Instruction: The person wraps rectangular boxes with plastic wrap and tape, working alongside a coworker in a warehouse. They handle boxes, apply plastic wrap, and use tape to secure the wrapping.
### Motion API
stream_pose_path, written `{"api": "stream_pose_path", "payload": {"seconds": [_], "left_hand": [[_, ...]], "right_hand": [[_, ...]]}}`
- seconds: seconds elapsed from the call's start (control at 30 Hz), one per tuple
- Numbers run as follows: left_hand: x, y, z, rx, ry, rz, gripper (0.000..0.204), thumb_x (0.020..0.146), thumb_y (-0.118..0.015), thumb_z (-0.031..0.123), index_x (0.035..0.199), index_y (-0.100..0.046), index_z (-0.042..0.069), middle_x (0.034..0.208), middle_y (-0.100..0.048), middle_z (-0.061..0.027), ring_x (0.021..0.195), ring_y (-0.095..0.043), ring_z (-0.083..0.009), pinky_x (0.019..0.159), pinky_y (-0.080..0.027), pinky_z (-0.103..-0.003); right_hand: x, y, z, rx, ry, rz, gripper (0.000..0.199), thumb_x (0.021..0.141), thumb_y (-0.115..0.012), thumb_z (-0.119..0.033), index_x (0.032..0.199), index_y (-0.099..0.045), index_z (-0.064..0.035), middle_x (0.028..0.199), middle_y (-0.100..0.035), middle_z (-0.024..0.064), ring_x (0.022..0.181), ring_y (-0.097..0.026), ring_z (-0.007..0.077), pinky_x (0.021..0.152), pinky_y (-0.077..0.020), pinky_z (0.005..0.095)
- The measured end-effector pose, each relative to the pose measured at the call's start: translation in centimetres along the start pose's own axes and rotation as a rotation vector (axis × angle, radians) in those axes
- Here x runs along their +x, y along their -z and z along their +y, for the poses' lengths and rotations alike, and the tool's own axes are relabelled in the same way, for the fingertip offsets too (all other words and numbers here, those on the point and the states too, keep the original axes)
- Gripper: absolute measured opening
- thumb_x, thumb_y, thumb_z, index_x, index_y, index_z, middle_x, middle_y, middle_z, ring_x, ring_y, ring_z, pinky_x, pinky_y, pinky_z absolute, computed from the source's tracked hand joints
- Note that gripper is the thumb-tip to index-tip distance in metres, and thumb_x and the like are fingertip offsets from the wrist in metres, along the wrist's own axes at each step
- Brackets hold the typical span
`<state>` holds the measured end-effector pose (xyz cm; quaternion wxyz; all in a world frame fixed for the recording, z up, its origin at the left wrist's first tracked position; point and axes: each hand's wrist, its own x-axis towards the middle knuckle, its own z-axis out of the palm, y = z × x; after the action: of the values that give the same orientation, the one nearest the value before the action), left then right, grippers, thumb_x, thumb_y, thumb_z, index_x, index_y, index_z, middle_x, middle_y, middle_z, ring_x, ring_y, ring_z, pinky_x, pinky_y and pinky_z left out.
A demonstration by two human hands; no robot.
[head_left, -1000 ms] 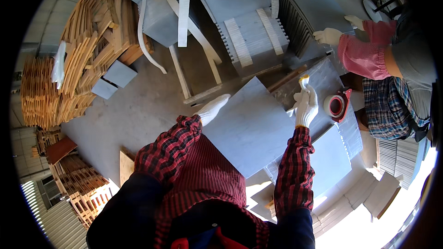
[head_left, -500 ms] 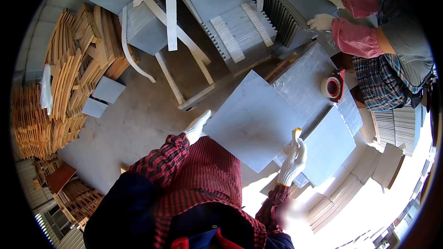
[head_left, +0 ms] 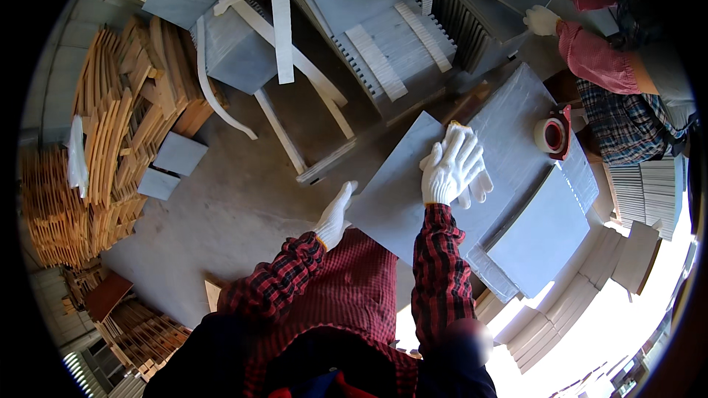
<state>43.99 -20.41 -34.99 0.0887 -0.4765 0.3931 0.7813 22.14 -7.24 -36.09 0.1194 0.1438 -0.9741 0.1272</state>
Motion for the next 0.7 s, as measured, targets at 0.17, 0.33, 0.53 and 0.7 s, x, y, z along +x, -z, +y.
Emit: {"api": "stream_pose_path", "payload": {"seconds": [0.17,0.33,0.53,0.7], "left_hand": [[-1.0,-0.3,1.6,-0.098,0.089,-0.009,0.084,0.098,-0.037,0.069,0.16,-0.017,0.016,0.152,-0.044,-0.0169,0.091,-0.064,-0.0237,0.063,-0.051,-0.036],[1.1,0.4,0.0,-0.292,0.004,0.004,0.084,0.098,-0.036,0.07,0.161,-0.018,0.016,0.158,-0.035,-0.0171,0.141,-0.039,-0.0312,0.116,-0.031,-0.047],[-1.2,-0.9,2.1,-0.105,0.063,-0.008,0.081,0.101,-0.038,0.065,0.16,-0.02,0.012,0.156,-0.035,-0.0211,0.141,-0.038,-0.0323,0.118,-0.03,-0.047],[-0.7,-0.6,1.3,-0.011,0.02,-0.059,0.081,0.101,-0.04,0.063,0.159,-0.019,0.01,0.157,-0.033,-0.0214,0.143,-0.035,-0.0315,0.119,-0.027,-0.047]], "right_hand": [[-1.5,2.9,-7.0,0.305,0.29,-0.187,0.049,0.087,-0.061,-0.023,0.134,-0.053,-0.0102,0.141,-0.046,0.0137,0.129,-0.041,0.0366,0.109,-0.0299,0.0539],[-15.3,5.2,-5.7,0.415,0.541,-0.427,0.062,0.08,-0.07,-0.024,0.138,-0.053,-0.0142,0.139,-0.051,0.0116,0.132,-0.045,0.0317,0.108,-0.0344,0.0498],[-16.2,8.1,3.3,0.31,0.403,-0.497,0.054,0.085,-0.066,-0.022,0.136,-0.055,-0.0137,0.143,-0.049,0.0103,0.137,-0.041,0.0326,0.113,-0.0315,0.0529],[-6.0,4.0,12.1,0.069,0.125,-0.175,0.051,0.096,-0.052,-0.027,0.146,-0.049,-0.0131,0.153,-0.041,0.017,0.141,-0.034,0.0425,0.117,-0.023,0.0537]]}}
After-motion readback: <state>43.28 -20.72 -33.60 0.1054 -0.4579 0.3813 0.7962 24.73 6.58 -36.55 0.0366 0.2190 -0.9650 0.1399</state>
